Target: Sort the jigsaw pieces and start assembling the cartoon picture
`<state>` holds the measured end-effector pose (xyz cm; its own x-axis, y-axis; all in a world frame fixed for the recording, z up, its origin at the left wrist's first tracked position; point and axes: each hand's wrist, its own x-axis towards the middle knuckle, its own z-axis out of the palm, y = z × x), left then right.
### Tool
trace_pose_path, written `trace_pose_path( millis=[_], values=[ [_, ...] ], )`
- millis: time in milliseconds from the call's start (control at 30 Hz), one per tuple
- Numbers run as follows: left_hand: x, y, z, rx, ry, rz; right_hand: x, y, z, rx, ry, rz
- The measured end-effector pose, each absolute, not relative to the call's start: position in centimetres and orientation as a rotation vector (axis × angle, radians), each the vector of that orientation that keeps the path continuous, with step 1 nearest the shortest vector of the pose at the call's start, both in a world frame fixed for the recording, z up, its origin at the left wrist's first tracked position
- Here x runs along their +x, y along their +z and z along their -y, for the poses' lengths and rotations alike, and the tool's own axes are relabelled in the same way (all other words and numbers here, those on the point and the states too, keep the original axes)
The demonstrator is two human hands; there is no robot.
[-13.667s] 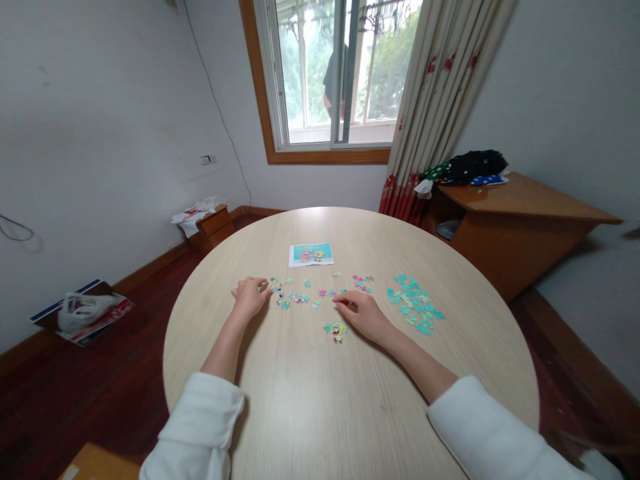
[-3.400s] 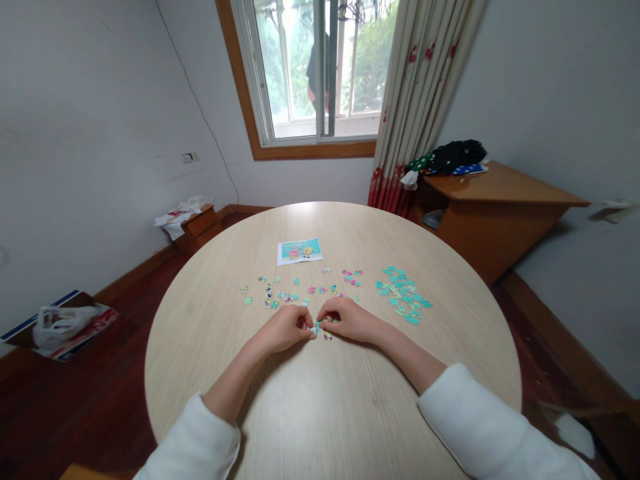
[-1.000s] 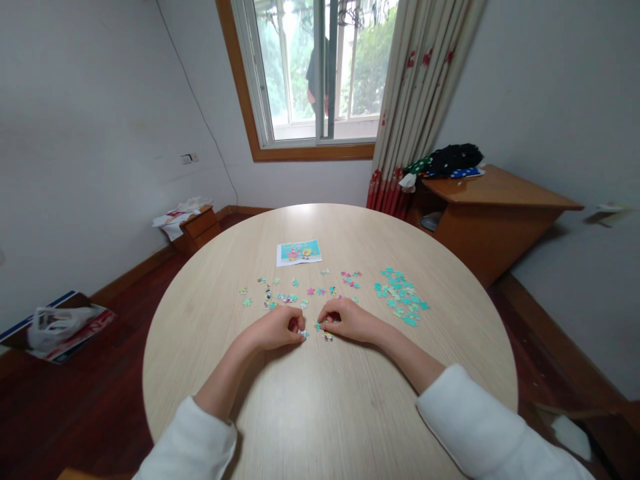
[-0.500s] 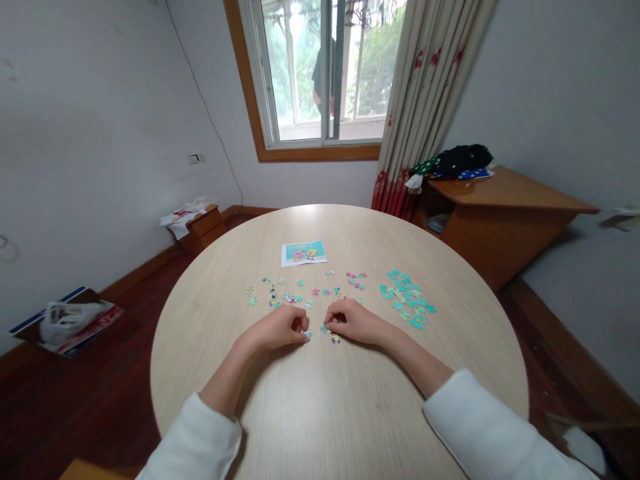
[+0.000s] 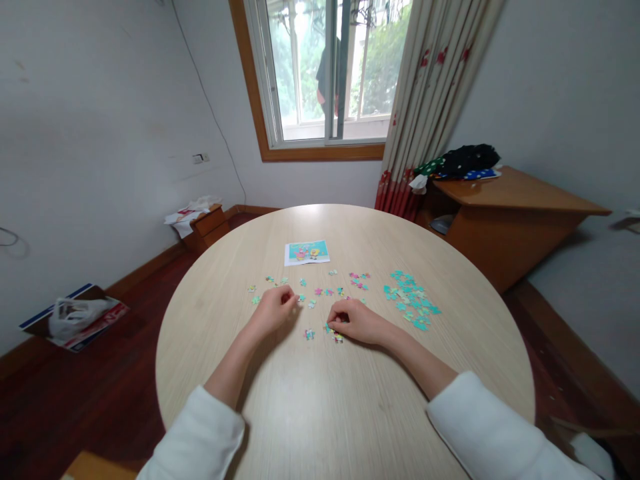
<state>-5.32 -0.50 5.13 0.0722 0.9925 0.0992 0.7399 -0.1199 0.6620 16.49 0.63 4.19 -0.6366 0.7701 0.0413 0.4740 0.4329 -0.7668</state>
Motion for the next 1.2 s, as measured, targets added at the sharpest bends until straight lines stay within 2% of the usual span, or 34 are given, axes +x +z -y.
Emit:
trace_pose_path(
  millis=[200, 467, 767, 967, 1200],
  values=[
    [-7.7, 3.3, -1.3, 1.932, 0.912, -1.973, 16.5, 4.0, -0.7, -1.060, 1.020, 2.300],
    [-7.6, 2.1, -1.5, 2.076, 0.660, -2.086, 16.5, 4.1, -0.7, -1.068, 1.007, 2.302],
    [-7.3, 2.7, -1.5, 2.038, 0.632, -2.075, 16.5, 4.2, -0.7, -1.070, 1.004, 2.307],
    [-7.0, 3.0, -1.3, 2.004, 0.754, -1.979, 16.5, 4.2, -0.7, -1.070, 1.005, 2.309],
    [-6.7, 3.1, -1.3, 1.751, 1.083, -1.748, 16.5, 4.0, -0.8, -1.065, 1.006, 2.314]
  ],
)
